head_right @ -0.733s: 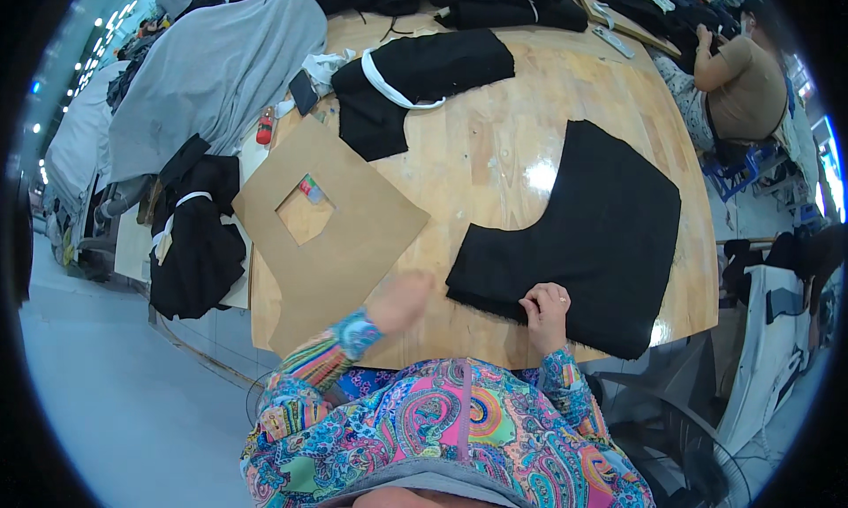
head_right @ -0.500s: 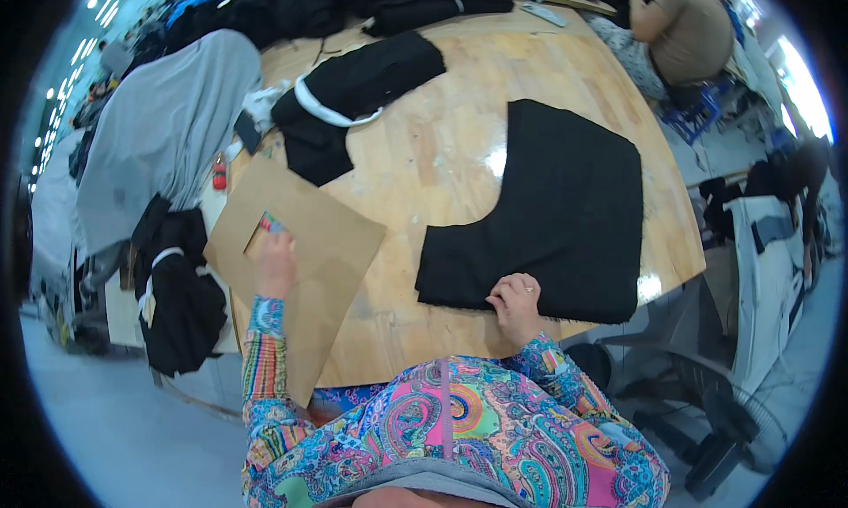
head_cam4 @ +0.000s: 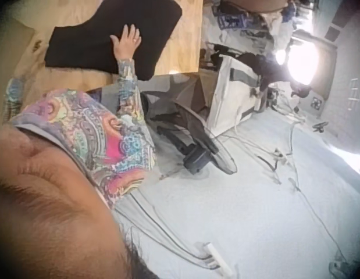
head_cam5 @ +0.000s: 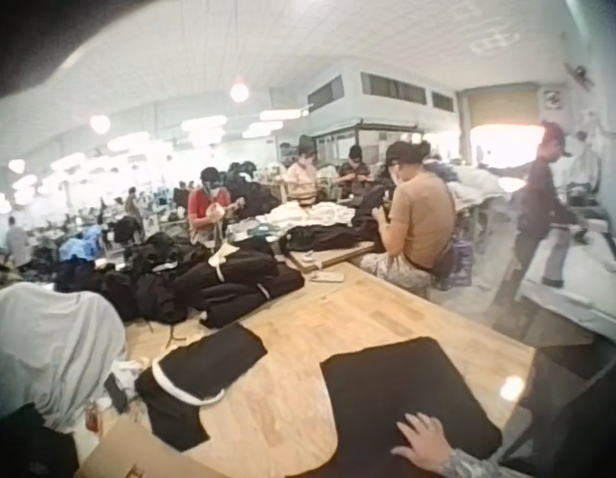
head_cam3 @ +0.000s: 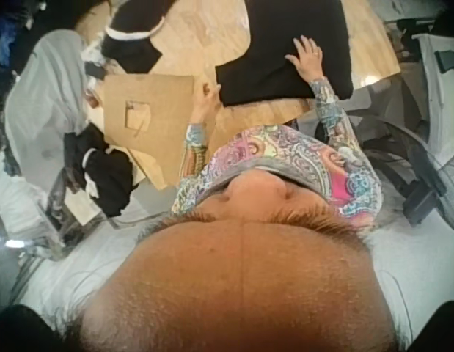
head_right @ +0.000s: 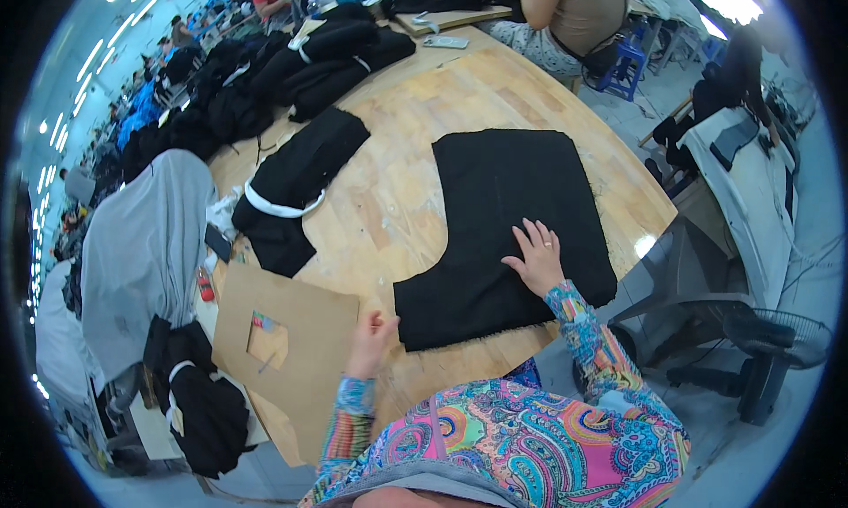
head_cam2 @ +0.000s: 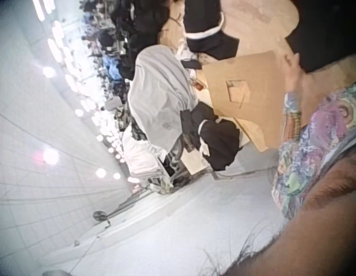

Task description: The person uses a cardboard template and a pencil to trace shapes onto black fabric layers. They repeatedly position the template, trace the outline, and then lift the template to reveal the marked fabric. The person handles the fabric and template throughout the process.

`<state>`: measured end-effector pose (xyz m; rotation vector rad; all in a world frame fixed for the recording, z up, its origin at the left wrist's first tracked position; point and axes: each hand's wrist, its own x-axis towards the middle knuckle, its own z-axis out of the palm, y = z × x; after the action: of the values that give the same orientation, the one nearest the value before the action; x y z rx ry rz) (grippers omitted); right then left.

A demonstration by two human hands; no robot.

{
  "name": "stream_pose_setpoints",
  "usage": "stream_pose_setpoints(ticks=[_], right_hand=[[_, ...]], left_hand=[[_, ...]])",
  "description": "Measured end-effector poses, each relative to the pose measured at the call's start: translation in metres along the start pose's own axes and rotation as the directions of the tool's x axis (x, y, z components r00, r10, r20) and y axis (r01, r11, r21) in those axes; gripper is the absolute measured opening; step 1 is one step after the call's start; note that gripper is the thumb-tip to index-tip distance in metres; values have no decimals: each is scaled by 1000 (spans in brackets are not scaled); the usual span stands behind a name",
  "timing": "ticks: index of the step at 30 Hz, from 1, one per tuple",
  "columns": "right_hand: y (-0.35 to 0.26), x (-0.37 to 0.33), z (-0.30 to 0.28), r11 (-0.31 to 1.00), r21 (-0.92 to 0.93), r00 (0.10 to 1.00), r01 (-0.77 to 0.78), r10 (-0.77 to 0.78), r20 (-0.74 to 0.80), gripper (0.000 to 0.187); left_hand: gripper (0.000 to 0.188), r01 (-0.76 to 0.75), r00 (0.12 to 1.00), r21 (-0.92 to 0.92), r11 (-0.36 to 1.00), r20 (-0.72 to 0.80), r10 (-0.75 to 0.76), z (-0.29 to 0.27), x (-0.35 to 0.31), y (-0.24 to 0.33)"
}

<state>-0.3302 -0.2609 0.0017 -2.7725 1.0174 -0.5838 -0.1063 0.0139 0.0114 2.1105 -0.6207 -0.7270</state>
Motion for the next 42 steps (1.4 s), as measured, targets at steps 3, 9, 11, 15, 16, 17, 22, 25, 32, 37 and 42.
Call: stream_pose_setpoints(ticks=[3,9,11,15,16,17,22,25,32,37,42], right_hand=[[-4,5,3,997,-83,988,3,10,155,65],[-12,5,9,992,-126,987,14,6,161,66],[-11,2,8,991,-133,985,1,22,173,65],[-27,5,12,994,-106,990,-30,44,133,64],[-36,5,14,994,-98,990,-40,53,131,64],[-46,5,16,995,-76,990,-58,67,123,64],[-90,5,17,976,152,963,-157,117,242,69],[-89,11,-2,609,679,903,-411,169,395,65],[-65,6,-60,-44,546,548,-837,-96,831,65],[-49,-21,-46,614,491,710,-618,166,685,73],[-37,23,-56,900,424,976,-99,4,219,70]], left_hand=[[68,-106,993,139,985,-43,112,40,4,12],[54,63,990,-316,947,139,-19,48,23,-11],[44,166,964,-474,865,261,-42,38,9,30],[37,226,953,-639,736,301,-32,18,12,25],[37,228,955,-633,740,293,-44,8,12,26],[36,231,957,-628,743,284,-57,-3,12,30],[37,49,985,-318,947,175,8,-57,20,77],[32,-318,944,205,926,154,291,-36,16,138],[16,-591,805,577,564,379,456,104,-41,157],[33,-733,647,151,664,459,610,85,-24,127],[47,-250,968,116,961,21,249,37,26,50]])
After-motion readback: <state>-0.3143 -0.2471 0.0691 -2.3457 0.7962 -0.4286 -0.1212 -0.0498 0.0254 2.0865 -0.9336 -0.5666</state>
